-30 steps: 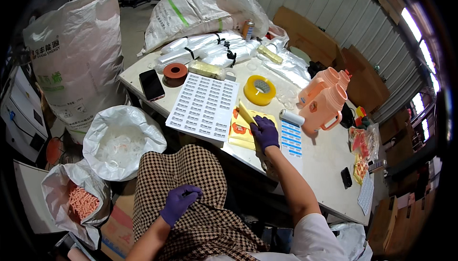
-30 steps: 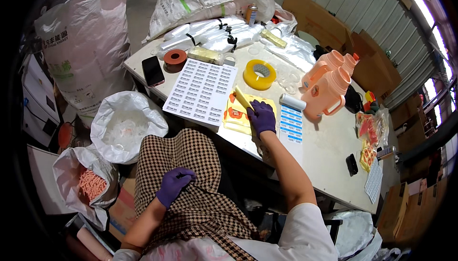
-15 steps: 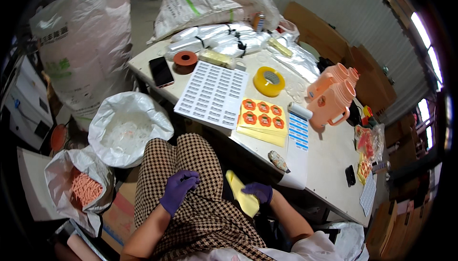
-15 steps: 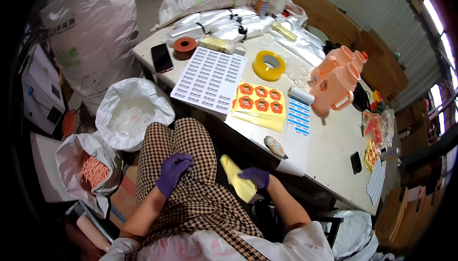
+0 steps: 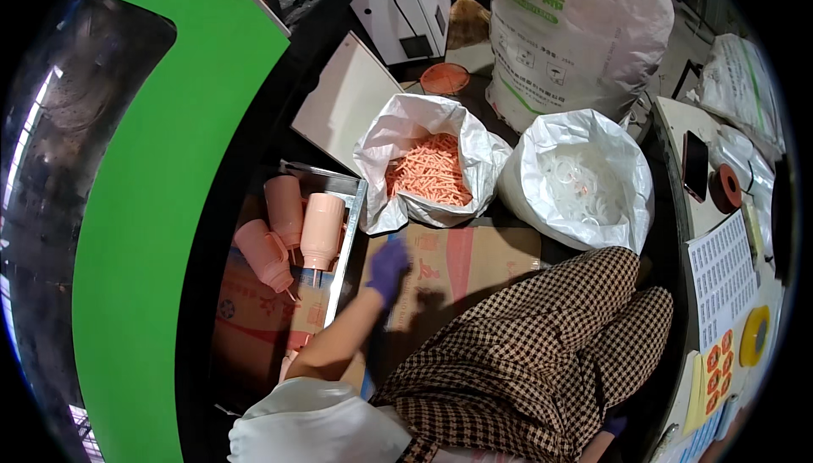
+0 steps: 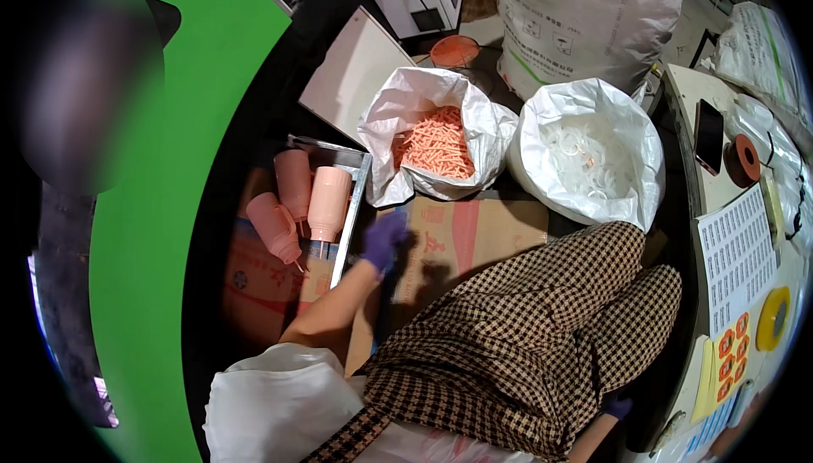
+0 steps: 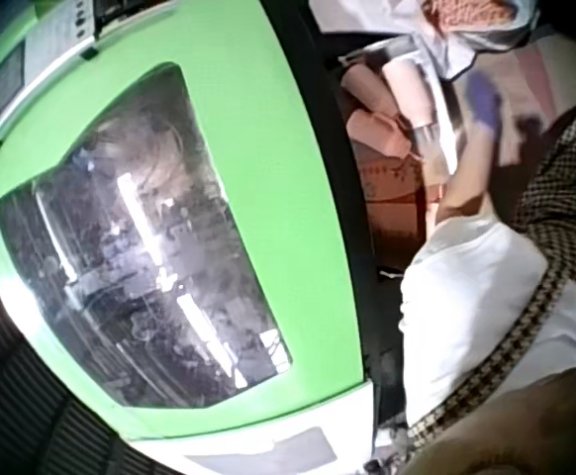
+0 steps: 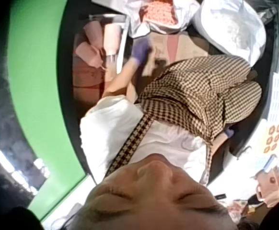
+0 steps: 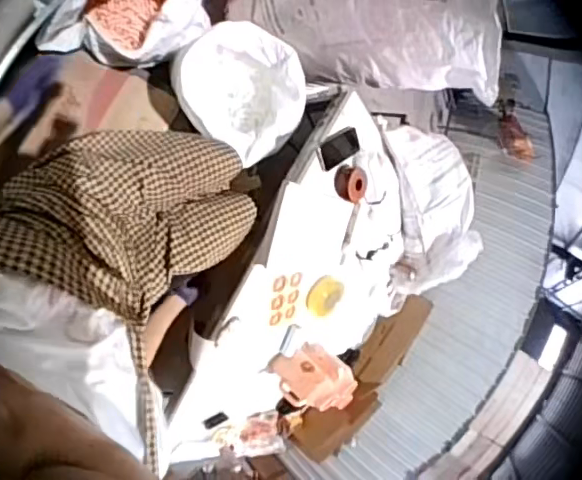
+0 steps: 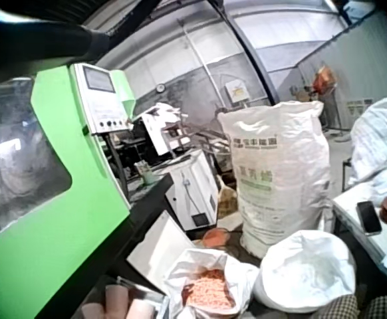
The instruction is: The person peels stickers from a sheet and applies them to the side of plastic containers, then places the containers into a cardboard box.
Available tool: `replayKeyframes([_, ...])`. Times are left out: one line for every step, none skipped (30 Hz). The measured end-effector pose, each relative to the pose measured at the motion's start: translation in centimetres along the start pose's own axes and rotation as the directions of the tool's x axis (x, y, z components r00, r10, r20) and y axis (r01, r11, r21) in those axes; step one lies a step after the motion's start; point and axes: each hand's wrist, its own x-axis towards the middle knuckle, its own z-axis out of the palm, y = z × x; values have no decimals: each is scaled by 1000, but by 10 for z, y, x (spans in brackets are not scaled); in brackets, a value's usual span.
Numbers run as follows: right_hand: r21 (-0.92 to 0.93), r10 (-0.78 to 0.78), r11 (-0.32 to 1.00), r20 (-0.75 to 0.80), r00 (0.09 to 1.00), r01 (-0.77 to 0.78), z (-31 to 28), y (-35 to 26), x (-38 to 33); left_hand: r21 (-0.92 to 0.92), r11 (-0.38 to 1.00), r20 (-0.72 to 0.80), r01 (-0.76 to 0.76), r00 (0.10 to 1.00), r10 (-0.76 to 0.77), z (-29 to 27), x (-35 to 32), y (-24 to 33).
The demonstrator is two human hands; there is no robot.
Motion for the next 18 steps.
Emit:
replayKeyframes([44,-2,999,10,1000,2,-6,-3,-1,-44,994,-207,-95,975,84,-56,13,-18])
replayKeyframes([125,-15,992,95,995,3,6,-14,-4,346,898,-122,-270,937,328,-165,13,-20])
replayKeyframes([223,-13,975,145,989,-20,11,-16,-6,-90,992,-382,-87,923,47,-230,13,-18])
replayKeyframes([348,-7,936,154,988,-48,4,-15,-3,-111,991,-364,-76,931,31,-242,21,-28])
replayKeyframes([490,-4,867,179,984,-85,-3,-16,-1,-307,952,-488,-11,860,-147,-252,30,-38])
replayKeyframes([623,3,772,202,979,-130,-14,-17,-2,-489,871,-553,34,761,-340,-250,45,-44])
replayKeyframes([695,-55,701,277,959,-160,-6,-25,-2,-521,848,-413,98,840,-351,-297,35,-33])
replayKeyframes([732,-117,661,317,941,-165,-1,-32,-4,-536,826,-257,172,899,-354,-327,31,-22])
replayKeyframes([532,-257,839,198,946,117,-15,-46,-8,-549,817,-251,177,897,-363,-323,35,-33])
replayKeyframes([225,-389,903,59,919,367,-38,-76,-22,-521,839,-342,157,862,-373,-298,47,-44])
replayKeyframes([503,-275,842,83,958,198,-42,-113,-43,-487,862,-437,139,816,-379,-274,54,-50])
replayKeyframes([724,-168,689,106,980,40,-59,-142,-64,-461,875,-497,150,773,-395,-229,67,-55])
replayKeyframes([690,-161,722,89,983,55,-82,-158,-84,-593,788,-322,169,847,-423,-164,82,-48])
replayKeyframes([691,-183,723,212,960,-15,-80,-180,-94,-605,796,-426,36,830,-361,-206,74,-19])
replayKeyframes([732,-194,679,259,946,-61,-76,-199,-99,-598,796,-524,-99,799,-294,-252,65,8])
replayKeyframes([731,-202,680,256,945,-52,-83,-213,-108,-391,900,-730,-190,659,-178,-242,78,29])
replayKeyframes([722,-240,684,88,967,104,-96,-224,-119,-51,998,-862,-20,506,-34,-213,86,42])
replayKeyframes([692,-278,678,-69,958,247,-107,-235,-130,248,969,-826,3,522,210,-200,79,58])
